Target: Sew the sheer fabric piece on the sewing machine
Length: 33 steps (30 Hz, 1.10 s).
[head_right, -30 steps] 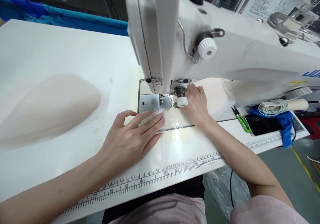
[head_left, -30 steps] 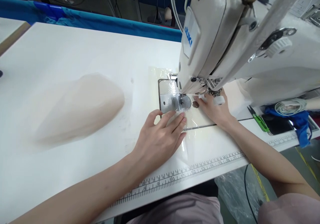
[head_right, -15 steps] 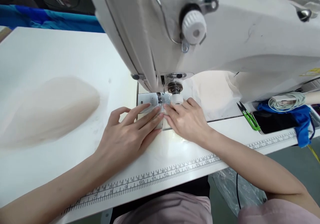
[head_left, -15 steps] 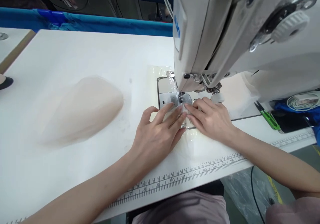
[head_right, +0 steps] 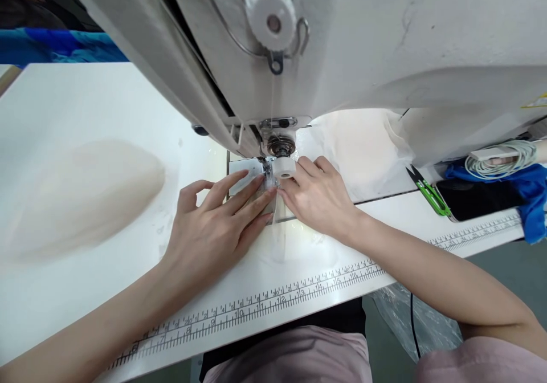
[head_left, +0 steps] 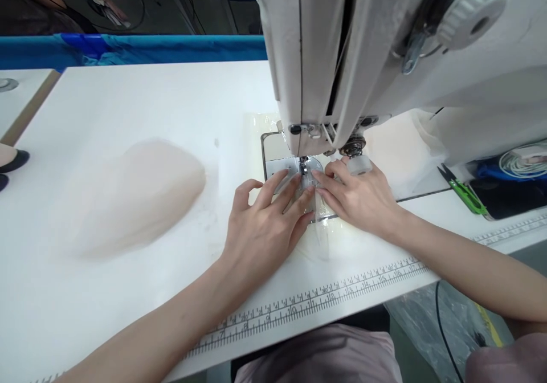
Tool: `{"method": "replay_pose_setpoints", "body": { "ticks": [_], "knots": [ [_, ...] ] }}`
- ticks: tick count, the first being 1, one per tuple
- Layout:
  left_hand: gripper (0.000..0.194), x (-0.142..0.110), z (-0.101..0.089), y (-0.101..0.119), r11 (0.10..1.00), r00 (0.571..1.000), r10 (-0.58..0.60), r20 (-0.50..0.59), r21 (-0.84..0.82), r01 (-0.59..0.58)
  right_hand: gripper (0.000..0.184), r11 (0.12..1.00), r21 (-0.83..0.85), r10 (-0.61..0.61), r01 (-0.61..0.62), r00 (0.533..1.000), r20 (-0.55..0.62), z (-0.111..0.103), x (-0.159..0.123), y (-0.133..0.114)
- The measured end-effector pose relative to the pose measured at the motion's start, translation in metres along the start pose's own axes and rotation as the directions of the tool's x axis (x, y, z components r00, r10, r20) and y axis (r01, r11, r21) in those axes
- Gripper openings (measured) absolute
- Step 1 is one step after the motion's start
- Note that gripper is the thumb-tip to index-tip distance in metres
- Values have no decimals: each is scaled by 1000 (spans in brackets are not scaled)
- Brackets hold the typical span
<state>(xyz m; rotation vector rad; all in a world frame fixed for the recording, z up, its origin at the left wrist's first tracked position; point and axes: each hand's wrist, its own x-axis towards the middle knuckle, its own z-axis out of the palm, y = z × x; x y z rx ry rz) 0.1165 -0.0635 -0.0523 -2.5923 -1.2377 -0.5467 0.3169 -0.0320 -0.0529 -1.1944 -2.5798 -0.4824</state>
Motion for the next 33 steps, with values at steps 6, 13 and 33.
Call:
{"method": "replay_pose_setpoints", "body": {
  "ticks": [6, 13, 33],
  "knots": [
    [30, 0, 2, 0, 1000, 1000, -8, -1, 19, 8, 33, 1000, -3, 9, -9, 1000, 5, 0, 0, 0],
    [29, 1, 0, 1, 999, 1000, -2, -16, 33, 2, 31, 1000, 10, 9, -9, 1000, 12, 0, 1, 1],
    [32, 3, 3, -3, 999, 1000, -22, 9, 31, 22, 29, 998, 58, 18, -18, 1000, 3, -1, 4, 5]
  ]
}}
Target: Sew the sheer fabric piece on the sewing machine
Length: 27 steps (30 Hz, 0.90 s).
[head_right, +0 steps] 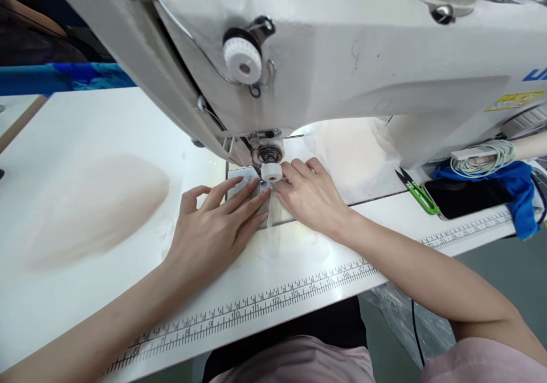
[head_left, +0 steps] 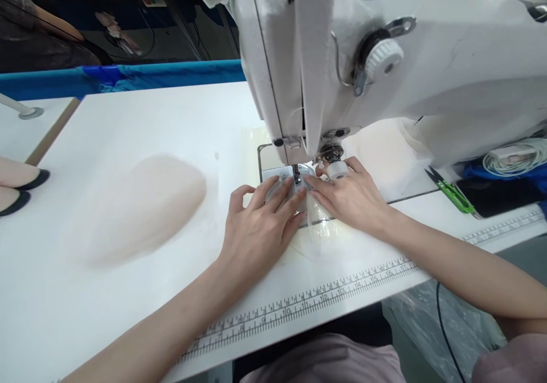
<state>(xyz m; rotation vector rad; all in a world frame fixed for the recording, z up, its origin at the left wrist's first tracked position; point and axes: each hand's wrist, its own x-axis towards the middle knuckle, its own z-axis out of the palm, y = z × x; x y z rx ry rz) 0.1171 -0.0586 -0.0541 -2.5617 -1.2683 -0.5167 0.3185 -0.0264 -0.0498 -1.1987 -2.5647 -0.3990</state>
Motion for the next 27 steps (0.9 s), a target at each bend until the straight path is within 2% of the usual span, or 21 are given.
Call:
{"method": "replay_pose_setpoints", "body": {
  "ticks": [3, 5, 6, 8, 10, 12, 14, 16, 18, 20, 24, 27],
  "knots": [
    [32, 0, -8, 0, 998, 998, 38, -40, 55, -36, 25, 987, 160, 18, -23, 999, 28, -12, -1, 5],
    [25, 0, -17, -1, 995, 994, 87, -65, 56, -84, 17, 922, 382, 3, -60, 989, 147, -25, -2, 8],
    [22, -1, -22, -3, 993, 991, 120, -53, 29, -118, 13, 863, 498, -42, -87, 969, 242, -32, -2, 9],
    [26, -1, -30, -8, 978, 979, 201, 26, -63, -199, 19, 777, 620, -186, -109, 901, 392, -43, -3, 9],
    [30, -3, -35, -12, 952, 950, 290, 113, -136, -274, 14, 750, 652, -276, -106, 846, 455, -49, -4, 9],
    [22, -5, -36, -14, 936, 930, 342, 133, -137, -325, 2, 738, 664, -280, -120, 841, 464, -50, -5, 8],
    [21, -7, -36, -14, 946, 943, 310, 122, -138, -293, 10, 689, 692, -211, -216, 853, 477, -49, -7, 9],
    [23, -7, -37, -12, 965, 971, 193, 141, -204, -162, 10, 587, 724, -113, -362, 849, 516, -47, -8, 12],
    [24, -6, -39, -9, 958, 978, 61, 200, -286, -2, 12, 503, 739, -34, -449, 843, 536, -46, -7, 14],
    [25, -2, -41, -8, 942, 970, -3, 245, -325, 85, 13, 526, 734, 8, -431, 865, 502, -46, -6, 13],
    [19, 12, -38, -8, 941, 946, -22, 323, -314, 129, 20, 723, 635, 29, -272, 930, 366, -44, -5, 6],
    [28, 24, -34, -12, 928, 926, -66, 372, -318, 194, 19, 768, 612, 80, -191, 976, 203, -38, -6, 1]
  ]
}}
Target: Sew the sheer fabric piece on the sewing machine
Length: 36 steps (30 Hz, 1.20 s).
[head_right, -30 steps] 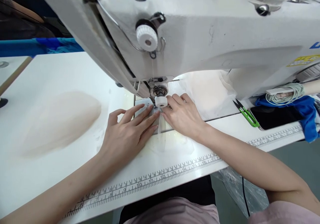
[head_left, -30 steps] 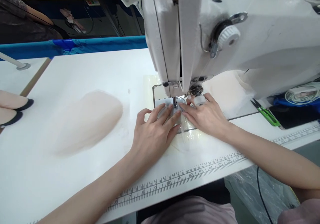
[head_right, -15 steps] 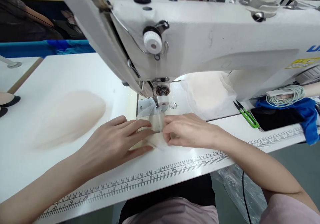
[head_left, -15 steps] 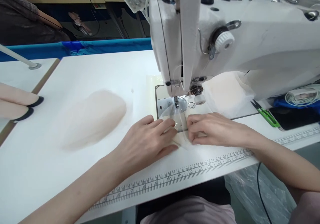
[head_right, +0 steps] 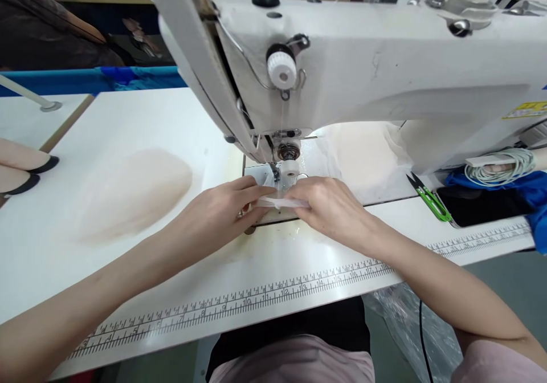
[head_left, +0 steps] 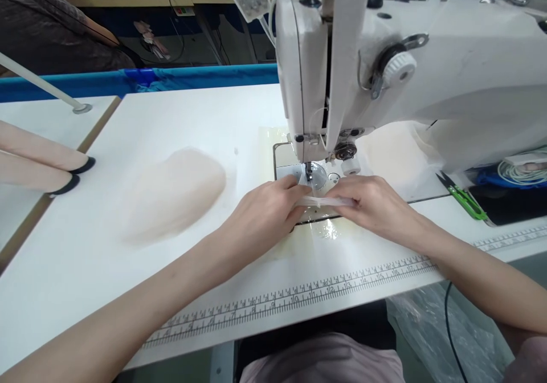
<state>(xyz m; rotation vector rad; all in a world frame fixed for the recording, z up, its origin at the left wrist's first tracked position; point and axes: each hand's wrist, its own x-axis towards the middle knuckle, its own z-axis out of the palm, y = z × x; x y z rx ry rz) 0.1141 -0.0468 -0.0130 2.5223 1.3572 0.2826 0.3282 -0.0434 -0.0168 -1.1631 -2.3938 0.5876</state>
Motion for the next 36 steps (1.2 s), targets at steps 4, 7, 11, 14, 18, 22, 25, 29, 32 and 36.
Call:
{"method": "replay_pose_setpoints", "body": {
  "ticks": [4, 7, 11, 14, 18, 22, 25, 29, 32, 36],
  "knots": [
    [25, 12, -6, -4, 990, 999, -37, 15, -136, 39, 25, 996, -51, -80, 69, 965, -248, 8, 1, 7],
    [23, 15, -10, -8, 968, 1000, -6, 27, -250, 13, 24, 997, -48, -74, 63, 953, -294, 11, 1, 10],
    [33, 11, -12, -12, 933, 996, 74, 54, -358, -50, 22, 999, -29, -45, 39, 971, -234, 9, 1, 8],
    [37, 3, -3, -12, 944, 988, 157, 12, -295, -146, 18, 992, -88, -105, 95, 987, -125, 7, 1, 5],
    [26, -12, 17, -9, 932, 917, 361, -167, 92, -350, 18, 948, -229, -226, 220, 974, -3, 9, -1, 4],
    [20, -26, 28, -2, 783, 813, 533, -235, 501, -368, 20, 897, -342, -275, 278, 960, 59, 10, -3, 2],
    [28, -32, 29, 3, 754, 844, 503, -187, 572, -322, 20, 885, -370, -285, 285, 957, 54, 10, -4, 0],
    [33, -35, 29, 2, 786, 872, 464, -155, 526, -324, 19, 884, -369, -295, 285, 955, 31, 10, -4, 0],
    [33, -34, 30, 0, 807, 871, 464, -161, 484, -340, 19, 892, -357, -282, 278, 958, 42, 10, -4, 1],
    [31, -31, 29, -2, 832, 876, 451, -174, 438, -341, 18, 901, -345, -268, 264, 963, 36, 11, -3, 4]
  ]
}}
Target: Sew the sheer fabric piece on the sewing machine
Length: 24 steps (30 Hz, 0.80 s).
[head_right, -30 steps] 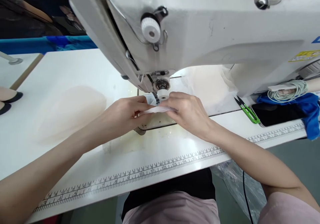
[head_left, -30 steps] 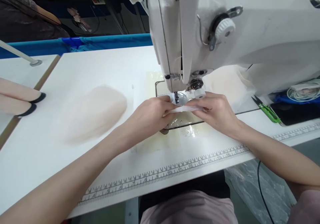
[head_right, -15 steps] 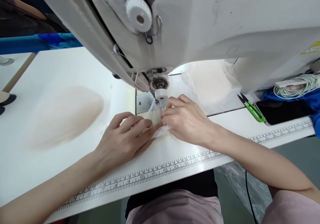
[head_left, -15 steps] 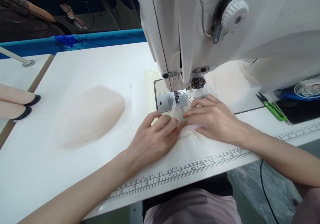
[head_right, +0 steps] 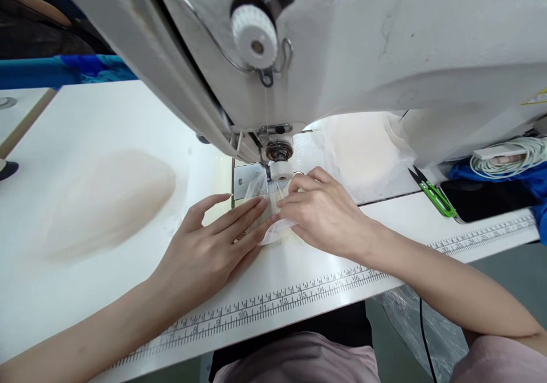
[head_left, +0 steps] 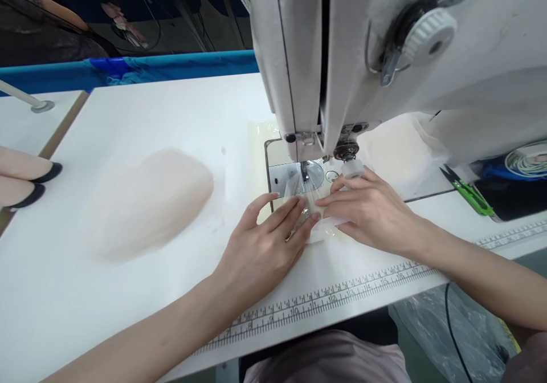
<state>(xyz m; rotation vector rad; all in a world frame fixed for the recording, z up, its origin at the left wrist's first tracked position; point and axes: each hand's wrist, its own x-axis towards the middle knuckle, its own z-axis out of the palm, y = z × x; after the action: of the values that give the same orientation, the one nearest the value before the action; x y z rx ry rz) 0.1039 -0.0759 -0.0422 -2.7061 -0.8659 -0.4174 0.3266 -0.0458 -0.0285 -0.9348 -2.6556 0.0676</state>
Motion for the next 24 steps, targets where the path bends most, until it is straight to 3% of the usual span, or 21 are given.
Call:
{"method": "replay_pose_setpoints", "body": {
  "ticks": [14, 20, 24],
  "knots": [
    [30, 13, 16, -27, 998, 997, -64, -46, -20, 63, 25, 996, 6, 92, -92, 989, -113, 21, 9, 17],
    [26, 16, 18, -32, 992, 991, -123, -62, 23, 124, 21, 983, -142, 94, -114, 986, -141, 28, 15, 22],
    [27, 17, 21, -29, 972, 977, -205, -60, -128, 196, 21, 977, -206, 20, -58, 983, -184, 28, 13, 19]
  ]
}}
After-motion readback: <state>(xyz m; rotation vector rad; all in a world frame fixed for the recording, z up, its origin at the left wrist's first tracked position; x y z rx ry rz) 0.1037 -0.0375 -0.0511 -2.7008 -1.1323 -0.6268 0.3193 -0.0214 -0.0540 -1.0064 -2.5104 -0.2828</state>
